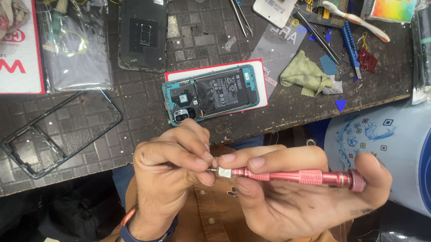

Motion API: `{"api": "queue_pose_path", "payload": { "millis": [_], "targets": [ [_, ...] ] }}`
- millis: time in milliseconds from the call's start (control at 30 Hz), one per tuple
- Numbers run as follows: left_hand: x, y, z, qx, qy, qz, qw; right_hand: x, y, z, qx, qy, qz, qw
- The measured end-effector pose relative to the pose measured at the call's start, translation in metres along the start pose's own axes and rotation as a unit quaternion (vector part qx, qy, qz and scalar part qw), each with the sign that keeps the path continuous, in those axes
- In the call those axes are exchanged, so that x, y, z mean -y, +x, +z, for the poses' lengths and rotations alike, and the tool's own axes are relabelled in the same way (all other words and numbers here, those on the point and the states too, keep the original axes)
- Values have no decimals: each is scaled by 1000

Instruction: The person uses a screwdriver to remove screws from the internal frame of a disassembled smartphone. The person removes several screws from around the battery and camera module and places them on the workbench.

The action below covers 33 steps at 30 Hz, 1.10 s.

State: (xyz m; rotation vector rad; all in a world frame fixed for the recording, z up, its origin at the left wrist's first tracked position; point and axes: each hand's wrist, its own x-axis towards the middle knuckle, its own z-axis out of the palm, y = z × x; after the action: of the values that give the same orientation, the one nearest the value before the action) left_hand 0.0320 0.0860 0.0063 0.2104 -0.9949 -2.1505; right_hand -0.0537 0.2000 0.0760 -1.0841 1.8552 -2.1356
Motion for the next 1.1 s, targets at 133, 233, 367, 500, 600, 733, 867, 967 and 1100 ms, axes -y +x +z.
{"api": "queue_pose_path", "payload": {
  "millis": [133, 233, 367, 500, 600, 733, 867, 967, 1100],
  "targets": [
    [-2, -2, -1, -2, 52, 14, 999, -5, 6, 4, -2, -13, -32, 999],
    [-3, 1, -1, 10, 69, 31, 997, 1, 4, 6, -14, 5, -11, 1000],
    [-8, 7, 4, -14, 28, 7, 1000, -2, 7, -5, -32, 49, 49, 997],
    [-20, 16, 4, -38, 121, 28, 992, -38, 25, -22, -78, 93, 3, 993],
    [-26, 28, -5, 14, 541, 153, 827, -86, 51, -40, -48, 36, -86, 994],
    [-17, 45, -14, 77, 676, 134, 720, -130, 54, -54, 12, -80, -89, 993],
    [-10, 60, -20, 88, 688, 113, 711, -152, 43, -61, 36, -111, -49, 992],
    [-7, 61, -25, 88, 680, 96, 721, -161, 38, -64, 46, -121, -58, 990],
    [-4, 57, -29, 85, 685, 80, 719, -164, 34, -67, 56, -93, -42, 993]
  ]
}}
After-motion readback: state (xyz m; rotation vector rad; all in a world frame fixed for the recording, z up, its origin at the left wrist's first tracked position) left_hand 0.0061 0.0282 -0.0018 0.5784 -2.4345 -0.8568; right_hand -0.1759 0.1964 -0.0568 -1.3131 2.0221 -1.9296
